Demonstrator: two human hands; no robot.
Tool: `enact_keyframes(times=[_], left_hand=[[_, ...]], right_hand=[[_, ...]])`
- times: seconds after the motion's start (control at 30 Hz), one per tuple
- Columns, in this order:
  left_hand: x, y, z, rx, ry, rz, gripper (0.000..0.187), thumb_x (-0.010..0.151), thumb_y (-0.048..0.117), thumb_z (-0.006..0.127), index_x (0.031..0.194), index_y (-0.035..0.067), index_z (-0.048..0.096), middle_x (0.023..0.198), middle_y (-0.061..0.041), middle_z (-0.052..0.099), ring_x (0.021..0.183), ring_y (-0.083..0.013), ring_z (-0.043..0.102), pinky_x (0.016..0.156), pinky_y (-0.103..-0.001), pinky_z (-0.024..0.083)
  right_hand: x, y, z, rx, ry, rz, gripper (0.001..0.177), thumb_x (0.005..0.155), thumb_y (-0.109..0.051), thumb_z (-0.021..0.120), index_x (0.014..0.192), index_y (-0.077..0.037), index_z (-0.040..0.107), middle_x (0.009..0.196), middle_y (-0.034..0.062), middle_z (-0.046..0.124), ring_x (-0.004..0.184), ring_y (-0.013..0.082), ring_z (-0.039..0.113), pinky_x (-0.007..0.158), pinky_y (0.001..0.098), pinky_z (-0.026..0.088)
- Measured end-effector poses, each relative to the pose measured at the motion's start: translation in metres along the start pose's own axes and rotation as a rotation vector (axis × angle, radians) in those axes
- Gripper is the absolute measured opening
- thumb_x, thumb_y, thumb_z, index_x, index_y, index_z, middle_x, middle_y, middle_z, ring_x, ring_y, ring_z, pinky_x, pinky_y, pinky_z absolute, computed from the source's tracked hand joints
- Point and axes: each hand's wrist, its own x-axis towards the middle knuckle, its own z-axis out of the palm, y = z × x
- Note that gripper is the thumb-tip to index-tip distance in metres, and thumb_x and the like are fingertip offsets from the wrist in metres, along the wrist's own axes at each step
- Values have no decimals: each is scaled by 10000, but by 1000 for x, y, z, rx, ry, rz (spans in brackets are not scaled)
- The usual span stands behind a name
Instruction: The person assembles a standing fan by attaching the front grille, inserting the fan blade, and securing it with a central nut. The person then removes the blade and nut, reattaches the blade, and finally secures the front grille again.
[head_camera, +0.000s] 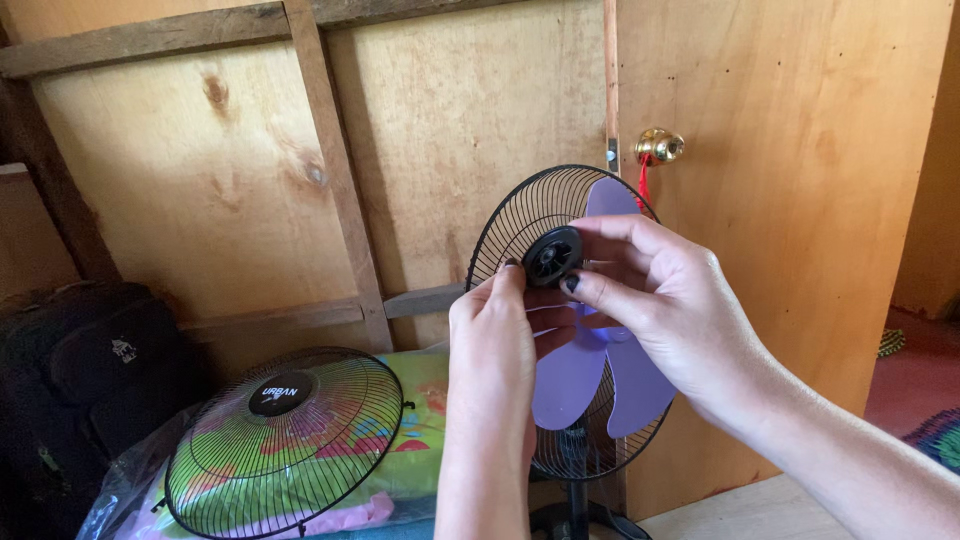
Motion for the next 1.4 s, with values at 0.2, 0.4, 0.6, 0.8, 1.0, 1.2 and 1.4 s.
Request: enact_keyframes(times=[0.2, 0.4, 0.6, 0.8, 1.0, 1.2, 1.4], left_hand=[[3, -5, 6, 86, 21, 214, 205, 945, 198, 663, 1023, 12, 699, 818, -54, 696, 711, -91, 662, 614, -258, 577], [1, 0, 2, 141, 35, 230, 220, 924, 117, 656, 1080, -15, 737, 821, -54, 726, 708, -99, 681, 624, -253, 580], [-2, -2, -15, -14, 200, 164, 242, 908, 103, 659, 1061, -51, 766, 798, -82, 758, 672, -112, 702, 615, -267, 590], [13, -2, -49, -45, 286, 167, 223, 908, 99, 690, 1038, -53, 788, 797, -104, 736, 663, -131, 657, 579, -288, 575], [40, -4, -100, -120, 413, 159, 234, 927, 94, 644, 1061, -70, 745, 824, -106, 735, 675, -157, 690, 585, -298, 595], [93, -27, -175, -133, 531, 184, 207, 954, 92, 636, 1017, -83, 727, 808, -113, 679, 638, -169, 648, 565, -326, 596], [166, -77, -283, -142, 698, 60, 161, 964, 84, 644, 988, -61, 707, 792, -115, 699, 608, -177, 651, 538, -320, 568]], right_hand=[[3, -1, 0, -44, 119, 116, 301, 922, -122, 654, 1202, -20, 692, 1035, 73, 771, 862, 126, 708, 653, 305, 605], [6, -7, 2, 34, 99, 137, 355, 921, -128, 658, 1256, -22, 709, 1023, 73, 753, 893, 112, 686, 654, 304, 596], [0, -4, 16, -1, 2, 161, 460, 887, -100, 631, 1345, -84, 677, 1094, 71, 756, 919, 119, 709, 685, 305, 597], [7, 5, 51, -14, -34, 179, 536, 864, -102, 616, 1398, -120, 651, 1223, 32, 748, 976, 98, 716, 715, 305, 615], [21, 28, 100, 8, -92, 196, 524, 847, -80, 628, 1369, -119, 652, 1250, 43, 718, 931, 116, 693, 713, 307, 613], [34, 68, 166, 149, -147, 254, 490, 836, -56, 624, 1325, -84, 631, 1300, 48, 659, 949, 128, 701, 689, 321, 625], [38, 131, 227, 219, -174, 372, 507, 834, -54, 642, 1338, -85, 599, 1278, 67, 638, 936, 142, 679, 681, 325, 594]])
